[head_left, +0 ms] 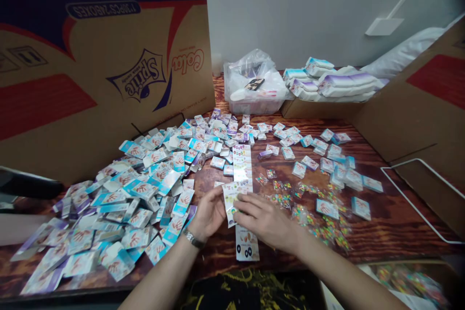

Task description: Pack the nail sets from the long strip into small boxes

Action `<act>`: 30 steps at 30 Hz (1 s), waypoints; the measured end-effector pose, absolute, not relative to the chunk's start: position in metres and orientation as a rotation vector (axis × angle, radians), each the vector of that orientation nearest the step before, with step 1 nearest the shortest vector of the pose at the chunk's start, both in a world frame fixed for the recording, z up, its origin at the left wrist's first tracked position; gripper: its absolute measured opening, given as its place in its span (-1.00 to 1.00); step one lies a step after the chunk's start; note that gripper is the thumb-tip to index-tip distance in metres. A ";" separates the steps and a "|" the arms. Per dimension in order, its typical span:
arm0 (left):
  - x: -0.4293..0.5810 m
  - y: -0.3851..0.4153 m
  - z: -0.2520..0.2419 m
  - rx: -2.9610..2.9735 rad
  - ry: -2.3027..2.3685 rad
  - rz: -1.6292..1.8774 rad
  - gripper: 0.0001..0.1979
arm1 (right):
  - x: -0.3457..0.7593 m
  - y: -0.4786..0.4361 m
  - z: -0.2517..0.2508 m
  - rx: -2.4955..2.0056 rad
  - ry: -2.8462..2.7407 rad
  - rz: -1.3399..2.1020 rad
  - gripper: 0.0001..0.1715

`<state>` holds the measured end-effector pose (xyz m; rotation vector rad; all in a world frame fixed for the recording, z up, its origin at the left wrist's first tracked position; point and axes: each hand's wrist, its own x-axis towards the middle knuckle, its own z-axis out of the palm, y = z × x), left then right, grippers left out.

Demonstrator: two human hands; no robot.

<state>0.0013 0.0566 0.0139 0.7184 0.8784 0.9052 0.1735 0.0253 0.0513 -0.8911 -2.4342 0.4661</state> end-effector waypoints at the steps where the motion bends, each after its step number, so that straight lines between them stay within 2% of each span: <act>1: 0.001 0.056 0.018 0.643 0.840 0.913 -0.72 | 0.172 0.023 0.051 -0.909 -2.445 0.476 -0.71; 4: 0.004 0.051 0.026 0.563 0.768 0.924 -0.79 | 0.172 0.026 0.052 -1.009 -2.376 0.616 -0.72; 6: 0.007 0.046 0.029 0.647 0.753 0.897 -0.75 | 0.172 0.033 0.053 -1.116 -2.238 0.663 -0.73; 12: 0.005 0.039 0.030 0.758 0.703 0.765 -0.72 | 0.173 0.044 0.040 -1.260 -2.120 0.538 -0.72; 14: 0.005 0.039 0.026 0.797 0.813 0.798 -0.71 | 0.173 0.040 0.034 -1.266 -2.152 0.440 -0.79; 19: 0.010 0.041 0.015 0.605 0.956 0.902 -0.71 | 0.168 0.022 0.022 -1.089 -2.370 0.233 -0.73; 25: 0.011 0.040 0.019 0.716 0.873 0.751 -0.58 | 0.196 0.034 0.018 -1.162 -2.324 0.487 -0.79; 30: 0.003 0.043 0.012 1.044 1.027 0.731 -0.66 | 0.262 0.087 0.000 -1.624 -2.135 0.552 -0.80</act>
